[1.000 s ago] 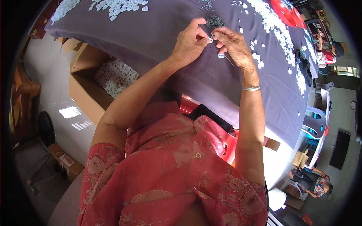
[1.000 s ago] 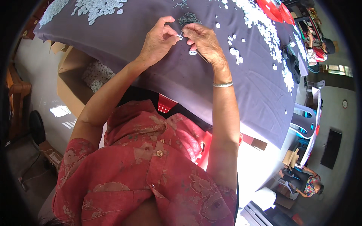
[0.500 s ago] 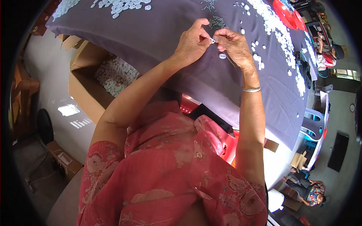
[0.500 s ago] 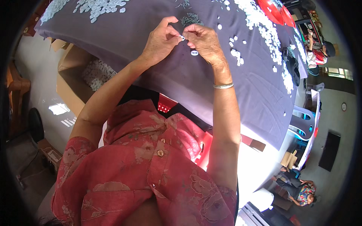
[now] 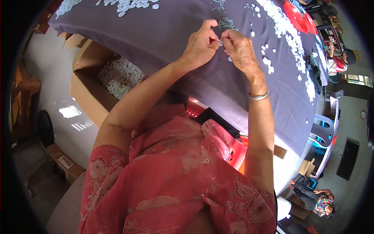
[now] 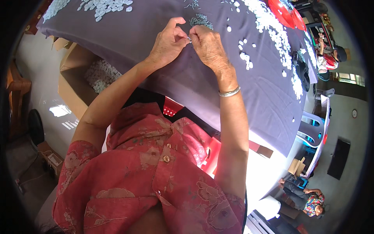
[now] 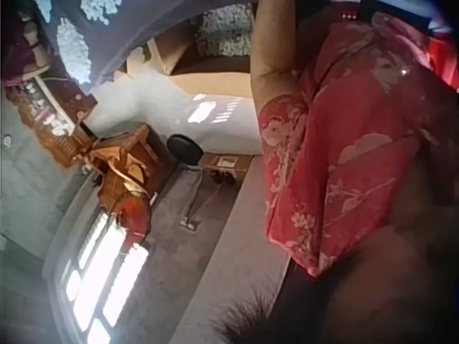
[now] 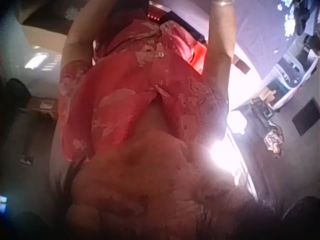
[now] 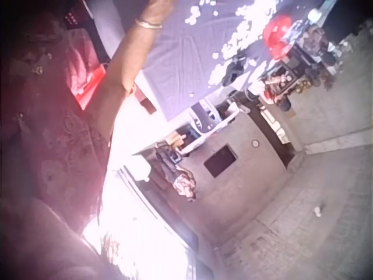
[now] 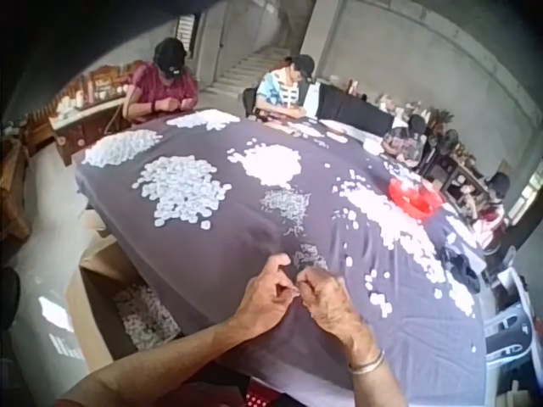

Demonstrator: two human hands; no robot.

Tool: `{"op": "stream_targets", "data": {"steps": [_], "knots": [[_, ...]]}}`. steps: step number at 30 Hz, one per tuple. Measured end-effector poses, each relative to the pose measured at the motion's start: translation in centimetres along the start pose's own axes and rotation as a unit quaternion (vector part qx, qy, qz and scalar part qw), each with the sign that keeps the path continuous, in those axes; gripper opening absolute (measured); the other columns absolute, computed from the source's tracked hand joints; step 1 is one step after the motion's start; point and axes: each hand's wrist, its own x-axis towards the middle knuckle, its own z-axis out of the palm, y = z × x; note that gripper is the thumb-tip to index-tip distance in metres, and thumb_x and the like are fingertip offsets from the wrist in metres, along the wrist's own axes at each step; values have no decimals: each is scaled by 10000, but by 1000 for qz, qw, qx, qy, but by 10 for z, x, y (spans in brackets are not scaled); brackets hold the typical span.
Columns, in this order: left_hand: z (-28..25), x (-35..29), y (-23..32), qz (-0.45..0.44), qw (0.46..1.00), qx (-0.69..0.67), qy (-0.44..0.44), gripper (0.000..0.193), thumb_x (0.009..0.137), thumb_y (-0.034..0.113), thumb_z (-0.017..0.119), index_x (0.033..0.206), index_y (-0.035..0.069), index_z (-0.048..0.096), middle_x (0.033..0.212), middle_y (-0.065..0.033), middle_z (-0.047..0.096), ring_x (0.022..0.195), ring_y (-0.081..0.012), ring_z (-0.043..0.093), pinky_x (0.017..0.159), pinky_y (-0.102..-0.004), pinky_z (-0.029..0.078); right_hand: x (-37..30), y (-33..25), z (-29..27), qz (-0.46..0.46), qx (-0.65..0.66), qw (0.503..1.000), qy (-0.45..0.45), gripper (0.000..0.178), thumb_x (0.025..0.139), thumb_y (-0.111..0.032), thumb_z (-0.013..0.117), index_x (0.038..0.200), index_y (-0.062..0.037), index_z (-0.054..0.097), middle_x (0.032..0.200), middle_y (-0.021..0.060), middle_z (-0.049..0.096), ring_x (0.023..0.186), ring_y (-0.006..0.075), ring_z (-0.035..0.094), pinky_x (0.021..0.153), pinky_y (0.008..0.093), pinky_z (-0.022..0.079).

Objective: The person assembles plastic pieces by picking them up from the table, joining them together by hand, and placing the assembled pieces back onto the table.

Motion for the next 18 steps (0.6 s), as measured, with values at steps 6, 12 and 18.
{"op": "stream_targets", "data": {"steps": [6,12,18], "knots": [[0,0,0,7,1000,11,8,468,819,42,624,1227,38,394,849,-90,669,782,-197,651,736,-310,504,-3,-3,8,-26,-53,997,54,80,864,-66,544,874,-3,592,699,113,602,589,202,604,573,330,482],[1,1,-3,19,1000,12,17,456,813,21,614,1212,31,394,819,-86,666,754,-201,651,721,-312,504,-3,-7,13,-11,-65,995,79,76,846,-66,558,854,-1,597,759,163,622,660,300,625,621,375,492],[6,1,-8,47,997,45,40,452,805,-5,605,1200,29,389,799,-99,661,742,-224,652,708,-318,502,-6,-14,22,28,-128,987,97,75,829,-55,562,853,-1,608,793,186,635,748,358,630,663,414,494]]}}
